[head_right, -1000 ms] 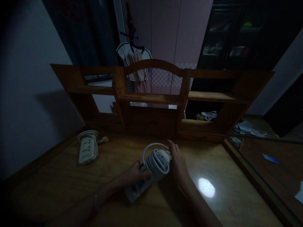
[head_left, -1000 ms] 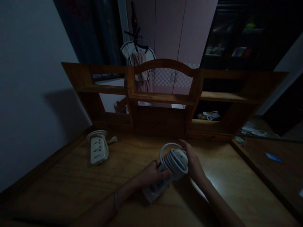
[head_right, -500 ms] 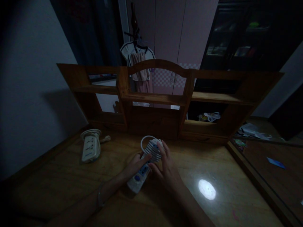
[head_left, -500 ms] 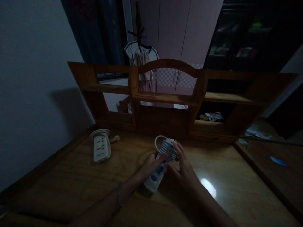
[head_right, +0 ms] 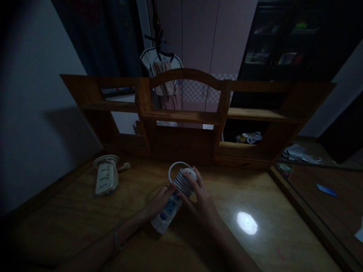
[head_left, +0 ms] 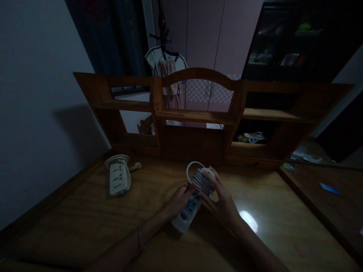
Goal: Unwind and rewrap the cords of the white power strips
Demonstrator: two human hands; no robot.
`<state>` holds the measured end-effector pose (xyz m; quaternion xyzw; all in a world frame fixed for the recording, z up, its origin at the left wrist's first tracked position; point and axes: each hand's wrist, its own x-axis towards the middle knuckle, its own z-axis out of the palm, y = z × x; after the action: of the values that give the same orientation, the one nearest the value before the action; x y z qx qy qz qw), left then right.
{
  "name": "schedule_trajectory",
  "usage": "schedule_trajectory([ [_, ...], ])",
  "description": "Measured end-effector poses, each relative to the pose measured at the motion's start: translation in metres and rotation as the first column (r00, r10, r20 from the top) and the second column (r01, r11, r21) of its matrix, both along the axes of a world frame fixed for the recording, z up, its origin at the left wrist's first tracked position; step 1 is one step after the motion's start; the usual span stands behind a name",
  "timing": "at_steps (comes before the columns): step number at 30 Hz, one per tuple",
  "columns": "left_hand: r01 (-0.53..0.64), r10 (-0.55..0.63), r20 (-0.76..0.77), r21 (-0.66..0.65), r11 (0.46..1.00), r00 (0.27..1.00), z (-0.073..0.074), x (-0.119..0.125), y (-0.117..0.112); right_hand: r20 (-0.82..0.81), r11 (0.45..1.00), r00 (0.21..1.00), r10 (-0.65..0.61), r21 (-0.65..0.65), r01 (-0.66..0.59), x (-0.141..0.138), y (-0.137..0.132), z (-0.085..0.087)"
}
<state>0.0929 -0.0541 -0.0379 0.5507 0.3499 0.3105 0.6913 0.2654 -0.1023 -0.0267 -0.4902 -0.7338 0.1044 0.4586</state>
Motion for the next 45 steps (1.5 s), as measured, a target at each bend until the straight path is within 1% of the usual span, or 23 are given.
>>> schedule_trajectory([
  [7,0.089,-0.090,0.065,0.017,0.996,0.994,0.000,0.001,-0.003,-0.021,0.997,1.000,-0.012,0.072,0.014,0.002,0.000,-0.001],
  [10,0.093,-0.095,0.072,0.033,0.995,0.993,0.003,0.002,-0.004,-0.015,0.994,0.999,-0.031,0.101,0.032,0.003,-0.001,0.001],
  [12,0.055,-0.066,0.097,0.105,0.993,0.993,0.004,0.004,-0.004,-0.005,0.990,0.999,-0.050,0.131,0.050,0.004,-0.002,0.003],
  [13,0.016,-0.034,0.112,0.156,0.988,0.993,0.005,0.004,-0.004,-0.001,0.987,0.998,-0.062,0.148,0.062,0.005,-0.002,0.004],
  [15,-0.105,0.073,0.123,0.279,0.955,0.990,0.004,0.005,-0.003,-0.001,0.978,0.996,-0.091,0.187,0.090,0.007,-0.003,0.006],
  [16,-0.173,0.139,0.119,0.354,0.919,0.983,0.004,0.004,-0.003,-0.005,0.974,0.994,-0.107,0.202,0.106,0.008,-0.003,0.007],
  [17,-0.237,0.208,0.113,0.442,0.865,0.972,0.003,0.004,-0.002,-0.009,0.970,0.992,-0.125,0.211,0.124,0.009,-0.003,0.007],
  [18,-0.283,0.267,0.109,0.543,0.791,0.957,0.003,0.003,-0.002,-0.011,0.966,0.990,-0.143,0.216,0.142,0.010,-0.002,0.008],
  [19,-0.301,0.311,0.101,0.645,0.703,0.945,0.003,0.001,-0.002,-0.012,0.963,0.987,-0.158,0.219,0.156,0.011,-0.002,0.008],
  [20,-0.286,0.336,0.084,0.733,0.617,0.938,0.003,0.000,-0.002,-0.011,0.961,0.986,-0.168,0.220,0.167,0.012,-0.001,0.008],
  [21,-0.241,0.345,0.045,0.799,0.550,0.937,0.004,-0.001,-0.003,-0.013,0.960,0.985,-0.174,0.220,0.173,0.012,0.000,0.008],
  [22,-0.180,0.345,-0.009,0.841,0.511,0.939,0.004,-0.002,-0.004,-0.015,0.959,0.984,-0.176,0.223,0.175,0.013,0.000,0.008],
  [23,-0.117,0.339,-0.070,0.858,0.500,0.938,0.004,-0.002,-0.005,-0.016,0.958,0.985,-0.173,0.228,0.172,0.013,0.000,0.008],
  [25,-0.017,0.307,-0.179,0.840,0.542,0.935,0.003,-0.001,-0.009,-0.011,0.957,0.987,-0.162,0.244,0.160,0.012,-0.001,0.008],
  [27,0.009,0.290,-0.219,0.812,0.583,0.932,0.002,0.000,-0.012,0.014,0.953,0.989,-0.149,0.271,0.139,0.011,-0.003,0.009],
  [28,0.008,0.290,-0.222,0.805,0.593,0.931,0.002,0.000,-0.013,0.027,0.950,0.989,-0.144,0.285,0.130,0.011,-0.004,0.009],
  [30,0.010,0.293,-0.226,0.807,0.591,0.929,0.004,0.001,-0.015,0.050,0.943,0.989,-0.140,0.310,0.118,0.012,-0.005,0.009],
  [34,0.026,0.307,-0.239,0.825,0.565,0.921,0.008,0.002,-0.017,0.081,0.937,0.985,-0.155,0.328,0.120,0.013,-0.005,0.007],
  [35,0.026,0.313,-0.236,0.834,0.551,0.920,0.008,0.003,-0.018,0.089,0.936,0.983,-0.159,0.330,0.121,0.014,-0.005,0.007],
  [39,-0.013,0.375,-0.178,0.890,0.455,0.910,0.011,0.006,-0.023,0.128,0.932,0.977,-0.168,0.344,0.115,0.011,-0.007,0.007],
  [41,-0.032,0.402,-0.153,0.908,0.417,0.903,0.015,0.006,-0.024,0.153,0.927,0.972,-0.179,0.358,0.114,0.009,-0.008,0.008],
  [43,-0.039,0.404,-0.136,0.918,0.396,0.905,0.018,0.006,-0.025,0.167,0.921,0.968,-0.187,0.372,0.113,0.007,-0.009,0.009],
  [45,-0.051,0.378,-0.112,0.916,0.397,0.919,0.019,0.005,-0.024,0.175,0.919,0.967,-0.185,0.380,0.107,0.005,-0.010,0.010],
])
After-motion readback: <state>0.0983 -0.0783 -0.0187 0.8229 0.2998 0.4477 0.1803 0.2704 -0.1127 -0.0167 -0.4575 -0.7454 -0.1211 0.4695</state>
